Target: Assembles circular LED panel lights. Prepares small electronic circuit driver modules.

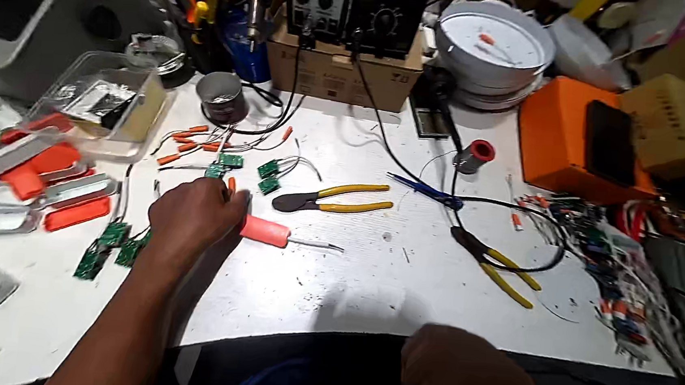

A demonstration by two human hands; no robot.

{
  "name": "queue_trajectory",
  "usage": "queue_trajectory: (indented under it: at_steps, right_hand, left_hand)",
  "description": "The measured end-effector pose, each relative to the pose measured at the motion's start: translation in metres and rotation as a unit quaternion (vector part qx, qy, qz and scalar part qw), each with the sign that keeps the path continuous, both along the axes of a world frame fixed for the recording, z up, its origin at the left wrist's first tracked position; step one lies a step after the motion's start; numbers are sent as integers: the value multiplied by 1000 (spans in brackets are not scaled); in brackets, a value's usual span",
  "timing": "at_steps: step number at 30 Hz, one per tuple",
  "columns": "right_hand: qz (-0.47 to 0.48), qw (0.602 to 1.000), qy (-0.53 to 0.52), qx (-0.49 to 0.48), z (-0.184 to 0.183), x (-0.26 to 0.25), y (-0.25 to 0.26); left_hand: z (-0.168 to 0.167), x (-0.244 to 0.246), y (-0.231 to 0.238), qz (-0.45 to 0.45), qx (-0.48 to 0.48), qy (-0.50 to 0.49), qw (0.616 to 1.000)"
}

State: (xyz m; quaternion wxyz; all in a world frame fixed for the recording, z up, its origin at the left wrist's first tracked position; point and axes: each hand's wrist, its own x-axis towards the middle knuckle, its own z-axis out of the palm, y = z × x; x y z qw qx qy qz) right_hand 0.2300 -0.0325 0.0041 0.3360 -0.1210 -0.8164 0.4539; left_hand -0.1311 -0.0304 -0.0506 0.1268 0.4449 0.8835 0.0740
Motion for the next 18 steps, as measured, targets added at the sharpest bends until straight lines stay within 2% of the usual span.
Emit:
queue_trajectory:
  at_steps: [2, 4, 7, 8, 10, 12, 15, 18]
  right_hand:
    - [-103, 995, 6, -7, -22, 16, 12]
    - [-193, 981, 10, -29, -40, 33, 18]
    - [-280, 958, -3, -66, -58, 50, 27]
    - [-301, 950, -10, -78, -62, 52, 31]
    - [-332, 938, -42, -90, -66, 52, 39]
    - [-344, 932, -65, -93, -63, 45, 53]
    - [-337, 933, -68, -104, -46, 31, 97]
    - [-380, 916, -120, -46, -28, 9, 173]
  left_hand:
    - [-3, 2, 8, -1, -21, -10, 1000]
    - [-8, 2, 9, 6, 1, -31, 1000]
    - [-14, -6, 2, 10, 155, -140, 978]
    - [-15, -8, -1, 2, 224, -204, 953]
    - [-12, -8, -6, -29, 336, -351, 873]
    - [-7, -7, -8, -59, 394, -449, 800]
    - [-4, -5, -9, -87, 419, -521, 738]
    - [-11, -3, -7, -89, 419, -577, 695]
